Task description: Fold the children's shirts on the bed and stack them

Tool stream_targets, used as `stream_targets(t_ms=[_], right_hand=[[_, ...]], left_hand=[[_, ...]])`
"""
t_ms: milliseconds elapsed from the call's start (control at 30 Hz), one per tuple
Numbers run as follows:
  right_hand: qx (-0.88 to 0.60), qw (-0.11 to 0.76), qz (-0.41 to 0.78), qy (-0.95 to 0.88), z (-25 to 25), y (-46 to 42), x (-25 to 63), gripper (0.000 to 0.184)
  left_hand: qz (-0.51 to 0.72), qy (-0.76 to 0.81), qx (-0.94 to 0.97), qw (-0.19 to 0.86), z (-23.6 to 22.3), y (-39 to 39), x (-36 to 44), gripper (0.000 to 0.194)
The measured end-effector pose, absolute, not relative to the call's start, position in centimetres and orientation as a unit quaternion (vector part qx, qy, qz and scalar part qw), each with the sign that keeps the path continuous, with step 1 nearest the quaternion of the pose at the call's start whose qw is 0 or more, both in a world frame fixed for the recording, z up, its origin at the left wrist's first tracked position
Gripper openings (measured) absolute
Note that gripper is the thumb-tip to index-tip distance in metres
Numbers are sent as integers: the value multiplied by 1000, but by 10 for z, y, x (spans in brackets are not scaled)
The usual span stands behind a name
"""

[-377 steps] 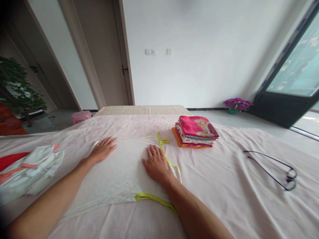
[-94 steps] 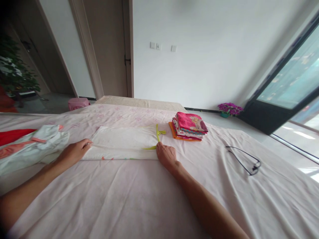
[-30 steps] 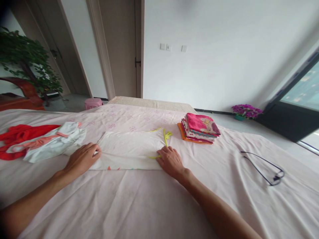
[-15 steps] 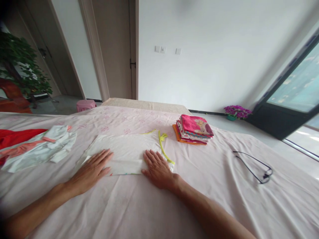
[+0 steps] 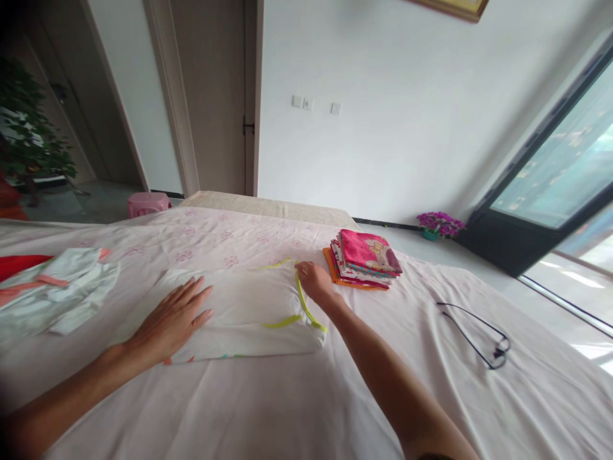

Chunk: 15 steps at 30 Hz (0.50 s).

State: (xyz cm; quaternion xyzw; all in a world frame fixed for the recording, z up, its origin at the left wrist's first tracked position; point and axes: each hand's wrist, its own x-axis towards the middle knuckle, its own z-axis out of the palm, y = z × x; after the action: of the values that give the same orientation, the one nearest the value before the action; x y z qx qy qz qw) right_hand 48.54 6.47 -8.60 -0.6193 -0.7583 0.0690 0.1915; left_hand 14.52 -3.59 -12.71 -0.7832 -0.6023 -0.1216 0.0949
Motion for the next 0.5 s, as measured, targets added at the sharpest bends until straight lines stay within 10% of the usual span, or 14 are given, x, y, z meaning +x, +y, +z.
stream_targets(t_ms=[500], right_hand=[[-637, 125, -1, -760, -97, 134, 461, 26]], left_hand=[[-168, -586, -791, 51, -157, -8, 163, 56]])
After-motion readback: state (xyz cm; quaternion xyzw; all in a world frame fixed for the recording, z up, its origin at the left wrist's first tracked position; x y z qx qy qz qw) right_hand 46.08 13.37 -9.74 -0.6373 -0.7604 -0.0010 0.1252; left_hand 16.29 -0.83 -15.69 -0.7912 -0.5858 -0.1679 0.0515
